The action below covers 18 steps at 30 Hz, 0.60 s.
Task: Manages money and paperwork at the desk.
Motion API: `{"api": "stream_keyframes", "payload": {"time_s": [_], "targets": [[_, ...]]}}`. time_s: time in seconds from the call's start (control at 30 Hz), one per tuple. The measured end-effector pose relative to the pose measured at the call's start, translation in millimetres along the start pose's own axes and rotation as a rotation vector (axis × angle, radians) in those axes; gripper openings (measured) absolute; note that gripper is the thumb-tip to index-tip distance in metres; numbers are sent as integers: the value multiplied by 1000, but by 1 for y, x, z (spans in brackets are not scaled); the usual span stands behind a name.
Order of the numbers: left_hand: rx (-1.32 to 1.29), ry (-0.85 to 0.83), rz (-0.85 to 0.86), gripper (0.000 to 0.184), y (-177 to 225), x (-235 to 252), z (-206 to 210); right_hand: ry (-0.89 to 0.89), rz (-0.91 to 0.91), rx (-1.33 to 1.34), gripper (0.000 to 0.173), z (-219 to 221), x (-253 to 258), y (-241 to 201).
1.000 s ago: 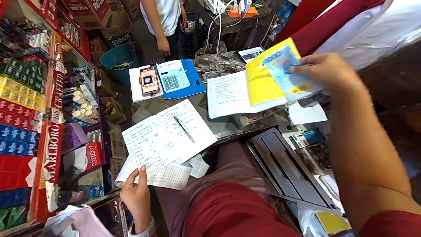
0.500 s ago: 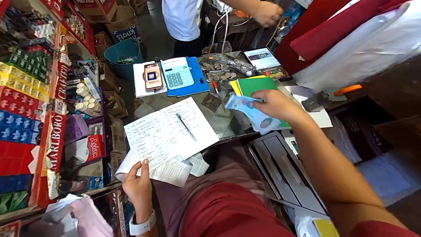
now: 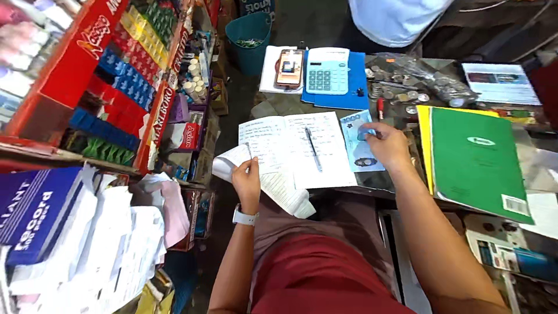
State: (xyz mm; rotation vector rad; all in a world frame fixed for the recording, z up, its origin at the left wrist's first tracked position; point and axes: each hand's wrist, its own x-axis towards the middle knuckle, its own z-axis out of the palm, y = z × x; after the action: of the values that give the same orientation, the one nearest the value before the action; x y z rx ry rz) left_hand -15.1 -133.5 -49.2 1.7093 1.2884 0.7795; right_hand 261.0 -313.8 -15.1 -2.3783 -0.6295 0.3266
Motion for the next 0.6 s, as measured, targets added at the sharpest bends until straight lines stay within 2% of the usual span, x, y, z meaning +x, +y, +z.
{"api": "stream_keyframes", "payload": {"time_s": [0.1,0.17,0.23,0.37,0.47,0.6], "targets": [[4,6,25,19,-2,-1,2,101,-124,-160,26,9,-7,2],[-8,19,52,18,-4,-2,3,150,-253,-203,24,16,-19,-11],[-16,14,49,18,-5,-2,4,66,-298,-182,24,28,-35,-34],[-18,10,41,18,-3,-1,5,-225,-145,-116,38,54,-48,-56],[-16,18,47,18,-3,-2,6,-300,-89,-89,32,52,-44,-58],[-14,11,49,18,-3,-1,6,-342,-56,-74,41,47,-40,-62]]}}
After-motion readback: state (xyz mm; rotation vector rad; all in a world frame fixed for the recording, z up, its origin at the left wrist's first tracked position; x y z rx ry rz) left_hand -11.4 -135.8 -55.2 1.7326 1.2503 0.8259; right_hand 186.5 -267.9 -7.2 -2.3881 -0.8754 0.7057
